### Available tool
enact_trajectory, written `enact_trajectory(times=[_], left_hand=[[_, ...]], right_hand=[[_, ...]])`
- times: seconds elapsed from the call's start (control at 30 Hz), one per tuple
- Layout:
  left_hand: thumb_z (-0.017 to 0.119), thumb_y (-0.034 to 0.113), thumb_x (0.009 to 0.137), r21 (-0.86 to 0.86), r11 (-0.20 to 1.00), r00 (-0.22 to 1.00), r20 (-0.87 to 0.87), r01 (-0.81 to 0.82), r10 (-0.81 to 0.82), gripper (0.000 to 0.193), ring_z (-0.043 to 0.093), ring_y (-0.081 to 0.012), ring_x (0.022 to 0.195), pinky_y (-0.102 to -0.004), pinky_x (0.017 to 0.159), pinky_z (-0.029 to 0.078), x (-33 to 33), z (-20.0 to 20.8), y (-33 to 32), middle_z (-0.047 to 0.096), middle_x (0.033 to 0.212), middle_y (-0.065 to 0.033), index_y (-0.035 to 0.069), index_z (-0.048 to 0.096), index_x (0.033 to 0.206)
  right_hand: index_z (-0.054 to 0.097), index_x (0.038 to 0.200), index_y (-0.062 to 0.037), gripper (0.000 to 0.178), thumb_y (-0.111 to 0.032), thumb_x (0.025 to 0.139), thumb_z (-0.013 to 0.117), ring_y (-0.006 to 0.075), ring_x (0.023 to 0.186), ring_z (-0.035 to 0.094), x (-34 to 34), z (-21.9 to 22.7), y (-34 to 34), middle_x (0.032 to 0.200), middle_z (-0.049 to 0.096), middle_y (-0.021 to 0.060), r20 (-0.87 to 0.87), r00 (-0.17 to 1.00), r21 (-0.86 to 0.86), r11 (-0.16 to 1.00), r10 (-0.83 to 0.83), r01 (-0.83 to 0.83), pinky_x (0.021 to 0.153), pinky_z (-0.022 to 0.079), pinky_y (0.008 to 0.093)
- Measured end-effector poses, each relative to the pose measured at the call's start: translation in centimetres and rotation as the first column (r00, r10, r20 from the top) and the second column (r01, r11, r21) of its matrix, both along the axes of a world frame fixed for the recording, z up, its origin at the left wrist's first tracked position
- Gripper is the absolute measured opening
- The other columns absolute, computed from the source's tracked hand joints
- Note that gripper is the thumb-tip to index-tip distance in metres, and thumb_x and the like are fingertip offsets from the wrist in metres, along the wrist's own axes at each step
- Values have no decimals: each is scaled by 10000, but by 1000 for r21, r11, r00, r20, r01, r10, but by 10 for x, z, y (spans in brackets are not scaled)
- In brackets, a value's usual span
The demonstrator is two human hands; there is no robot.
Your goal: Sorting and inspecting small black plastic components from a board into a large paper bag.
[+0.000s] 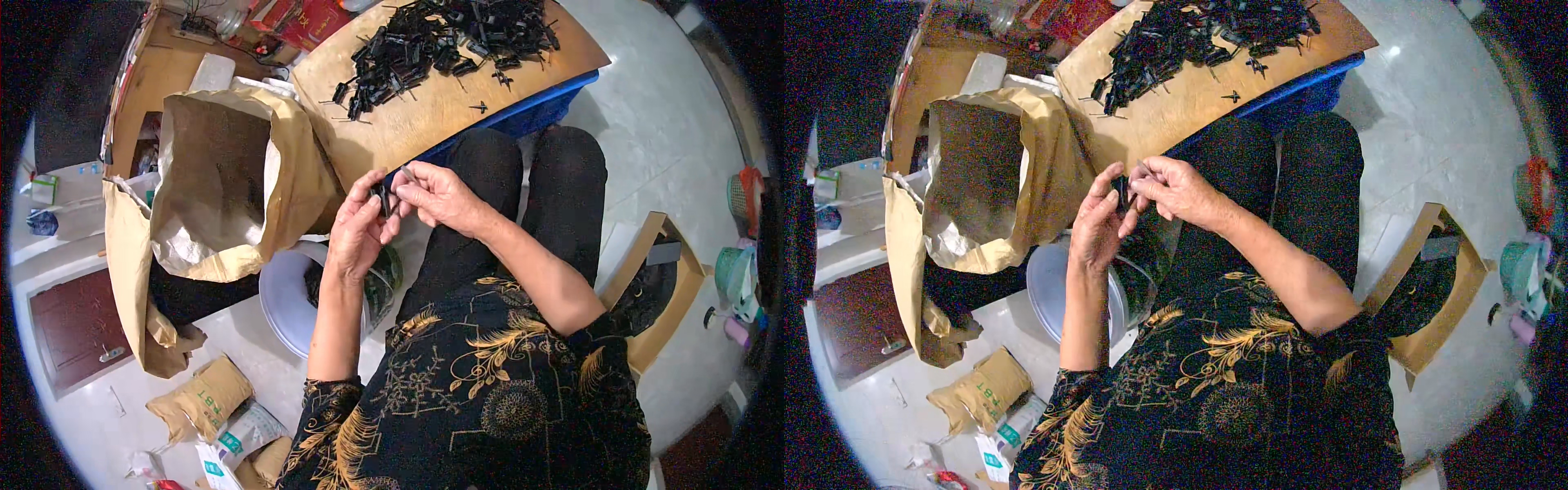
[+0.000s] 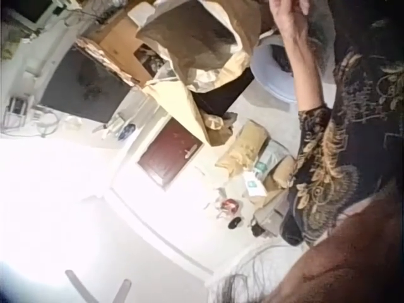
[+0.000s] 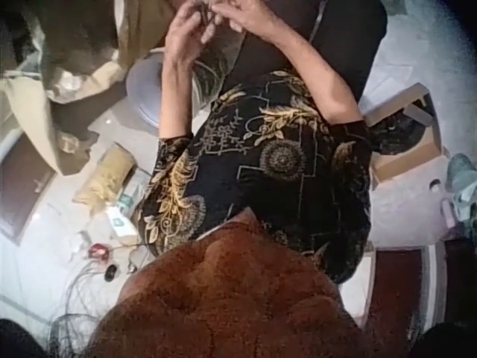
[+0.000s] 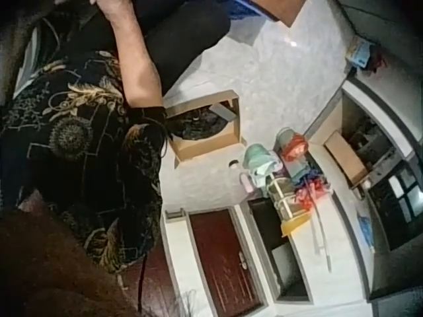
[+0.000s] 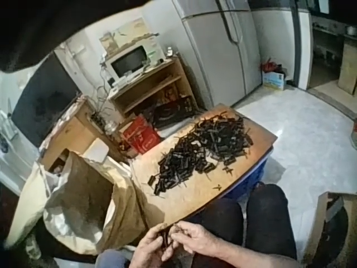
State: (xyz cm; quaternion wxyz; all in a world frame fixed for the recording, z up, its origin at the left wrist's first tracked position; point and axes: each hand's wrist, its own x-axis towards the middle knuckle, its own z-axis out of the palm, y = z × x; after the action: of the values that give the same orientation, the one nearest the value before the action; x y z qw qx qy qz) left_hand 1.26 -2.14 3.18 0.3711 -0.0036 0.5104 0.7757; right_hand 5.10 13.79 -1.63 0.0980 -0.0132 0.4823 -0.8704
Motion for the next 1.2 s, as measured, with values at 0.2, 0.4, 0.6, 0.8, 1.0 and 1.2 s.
enact_trajectory(times=[0.2,0.4,0.6,0.8,1.0,1.2], left_hand=[[546,130,844,99,985,989,26,144,-148,371,438,-125,521,-202,408,331,6,6,4,542,948,-88,58,458,1196],[526,94,855,-51,987,988,-35,149,-151,401,563,-152,614,-200,505,458,8,8,6,561,980,-82,39,420,1237],[457,45,884,-502,860,799,-478,93,-365,361,553,-118,862,-239,724,457,13,1,5,543,1058,-65,4,400,1239],[428,32,888,-450,889,839,-515,-88,-178,355,550,-122,857,-267,748,471,12,-8,7,535,1053,-72,-12,397,1239],[427,35,892,-449,886,857,-495,-113,-141,360,548,-125,857,-264,750,471,7,-12,13,531,1056,-90,-17,391,1246],[436,29,885,-459,877,803,-573,-145,-166,353,537,-135,904,-264,790,456,1,-25,15,530,1104,-96,-19,415,1234]], right_hand=[[519,991,-47,179,-195,891,527,-7,479,364,3,8,11,699,559,-11,57,984,-122,979,169,-161,383,251,145],[518,917,-61,142,-183,865,568,33,487,396,-1,-9,6,692,544,-18,-80,993,-38,995,87,-91,475,356,180],[506,898,-45,127,-172,894,514,34,502,395,-1,-13,-5,645,446,-55,-92,995,217,975,-31,51,492,373,181],[380,1225,-25,399,-311,947,369,33,445,311,7,3,-8,595,385,-30,242,968,-7,997,70,-71,352,249,174],[406,1185,-41,327,-260,944,375,37,400,341,4,1,-13,558,397,-34,239,970,4,999,48,-50,328,271,191],[408,1181,-46,304,-230,940,388,41,409,332,-1,2,-13,547,376,-43,266,964,1,1000,15,-16,341,267,196]])
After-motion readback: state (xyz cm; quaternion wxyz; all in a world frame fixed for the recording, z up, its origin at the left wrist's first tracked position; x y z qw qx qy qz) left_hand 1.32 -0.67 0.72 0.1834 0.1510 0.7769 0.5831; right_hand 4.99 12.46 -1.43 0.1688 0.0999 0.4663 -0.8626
